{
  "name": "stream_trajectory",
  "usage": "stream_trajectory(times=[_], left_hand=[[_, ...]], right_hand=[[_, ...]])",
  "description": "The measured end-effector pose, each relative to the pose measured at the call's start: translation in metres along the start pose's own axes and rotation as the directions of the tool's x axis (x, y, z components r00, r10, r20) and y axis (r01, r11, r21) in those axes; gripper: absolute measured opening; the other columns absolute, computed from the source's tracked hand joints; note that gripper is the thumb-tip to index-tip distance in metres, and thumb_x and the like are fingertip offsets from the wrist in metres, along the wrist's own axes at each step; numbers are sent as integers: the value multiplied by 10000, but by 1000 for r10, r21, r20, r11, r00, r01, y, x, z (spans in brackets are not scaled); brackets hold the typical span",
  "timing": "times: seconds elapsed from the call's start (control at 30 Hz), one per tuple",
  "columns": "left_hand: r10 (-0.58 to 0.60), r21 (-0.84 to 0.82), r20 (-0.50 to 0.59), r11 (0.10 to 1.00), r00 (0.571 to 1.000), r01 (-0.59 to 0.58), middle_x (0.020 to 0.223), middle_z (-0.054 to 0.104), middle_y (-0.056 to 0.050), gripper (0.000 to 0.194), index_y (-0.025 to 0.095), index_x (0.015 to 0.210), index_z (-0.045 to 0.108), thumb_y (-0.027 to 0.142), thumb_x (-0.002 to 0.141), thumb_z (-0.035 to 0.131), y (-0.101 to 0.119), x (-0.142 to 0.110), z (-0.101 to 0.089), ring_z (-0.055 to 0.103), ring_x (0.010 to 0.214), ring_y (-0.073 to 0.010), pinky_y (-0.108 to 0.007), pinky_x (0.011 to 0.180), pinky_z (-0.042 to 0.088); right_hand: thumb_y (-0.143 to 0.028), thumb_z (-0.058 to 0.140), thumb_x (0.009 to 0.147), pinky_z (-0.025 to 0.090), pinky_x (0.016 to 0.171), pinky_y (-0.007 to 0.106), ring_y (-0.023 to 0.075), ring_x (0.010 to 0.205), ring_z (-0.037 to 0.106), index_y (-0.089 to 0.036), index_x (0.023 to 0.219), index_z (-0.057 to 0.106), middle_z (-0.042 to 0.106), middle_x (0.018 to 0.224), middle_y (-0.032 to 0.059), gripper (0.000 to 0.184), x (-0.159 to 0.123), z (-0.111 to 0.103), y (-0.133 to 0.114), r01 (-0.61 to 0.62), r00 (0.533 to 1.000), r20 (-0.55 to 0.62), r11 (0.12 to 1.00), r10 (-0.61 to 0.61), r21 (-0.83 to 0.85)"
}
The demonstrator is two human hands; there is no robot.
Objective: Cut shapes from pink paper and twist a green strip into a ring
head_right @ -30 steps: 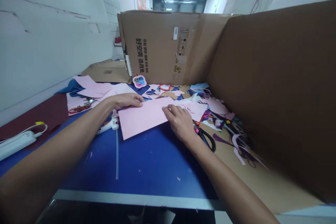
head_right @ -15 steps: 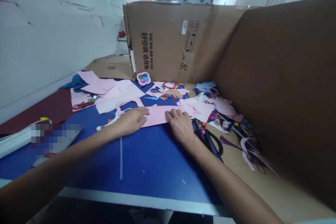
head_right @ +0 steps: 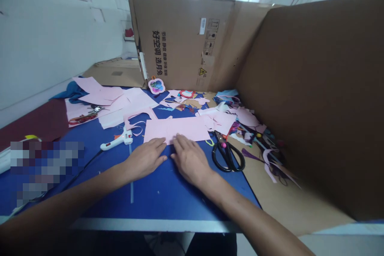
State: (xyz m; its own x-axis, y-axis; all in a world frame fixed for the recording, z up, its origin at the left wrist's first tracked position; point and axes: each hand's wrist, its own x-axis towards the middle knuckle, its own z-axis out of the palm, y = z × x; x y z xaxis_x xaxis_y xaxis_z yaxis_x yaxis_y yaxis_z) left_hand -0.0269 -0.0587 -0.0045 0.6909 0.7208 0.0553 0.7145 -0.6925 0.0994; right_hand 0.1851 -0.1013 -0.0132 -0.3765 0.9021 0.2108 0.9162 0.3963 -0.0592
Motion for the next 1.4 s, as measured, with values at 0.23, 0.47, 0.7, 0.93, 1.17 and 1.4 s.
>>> stream_trajectory(times=[0.23, 0.47, 0.7, 0.93, 1.17, 1.4], left_hand=[[17, -3, -37, 1000, 999, -17, 1525, 592, -211, 431, 122, 1384, 628, 330, 1025, 508, -6, -2, 10, 537, 1432, -338, -475, 1147, 471], [32, 20, -43, 999, 999, -32, 1538, 578, -220, 463, 91, 1402, 616, 338, 1035, 481, -6, -3, 11, 524, 1443, -333, -460, 1183, 435], [43, 35, -40, 999, 998, -42, 1542, 580, -212, 455, 94, 1386, 632, 329, 1038, 457, -7, -3, 11, 532, 1437, -327, -465, 1192, 430], [43, 14, -58, 999, 997, -42, 1523, 592, -218, 466, 90, 1399, 624, 325, 1028, 466, -8, -2, 14, 539, 1425, -334, -470, 1186, 433], [61, 6, -49, 998, 997, -61, 1544, 566, -238, 489, 52, 1406, 618, 312, 1032, 439, -8, -2, 14, 528, 1433, -346, -476, 1183, 433], [38, -11, -54, 999, 998, -39, 1546, 574, -219, 467, 98, 1393, 631, 305, 1020, 443, -5, -2, 12, 541, 1424, -336, -488, 1162, 454]], right_hand=[[-520, 397, 1105, 405, 1228, 498, 331, 1513, 466, -81, 1580, 496, 449, 1645, 209, 654, -5, 25, -18, -43, 998, -39, 998, 44, 35], [-491, 412, 1106, 414, 1225, 499, 329, 1502, 483, -59, 1572, 501, 459, 1635, 214, 641, -15, 25, -3, -98, 994, -55, 995, 98, 2], [-489, 385, 1112, 412, 1225, 505, 339, 1489, 501, -68, 1551, 533, 497, 1608, 217, 626, -28, 24, 25, -164, 983, -95, 985, 158, -54], [-478, 363, 1116, 439, 1189, 549, 360, 1436, 557, -73, 1528, 562, 541, 1565, 243, 611, -35, 22, 43, -204, 972, -142, 974, 190, -93], [-452, 335, 1126, 419, 1178, 548, 345, 1410, 582, -81, 1496, 581, 560, 1559, 215, 579, -39, 18, 58, -263, 962, -120, 952, 246, -157], [-452, 360, 1123, 348, 1202, 565, 338, 1439, 547, -87, 1481, 577, 575, 1543, 228, 556, -38, 12, 56, -256, 964, -121, 952, 237, -170]])
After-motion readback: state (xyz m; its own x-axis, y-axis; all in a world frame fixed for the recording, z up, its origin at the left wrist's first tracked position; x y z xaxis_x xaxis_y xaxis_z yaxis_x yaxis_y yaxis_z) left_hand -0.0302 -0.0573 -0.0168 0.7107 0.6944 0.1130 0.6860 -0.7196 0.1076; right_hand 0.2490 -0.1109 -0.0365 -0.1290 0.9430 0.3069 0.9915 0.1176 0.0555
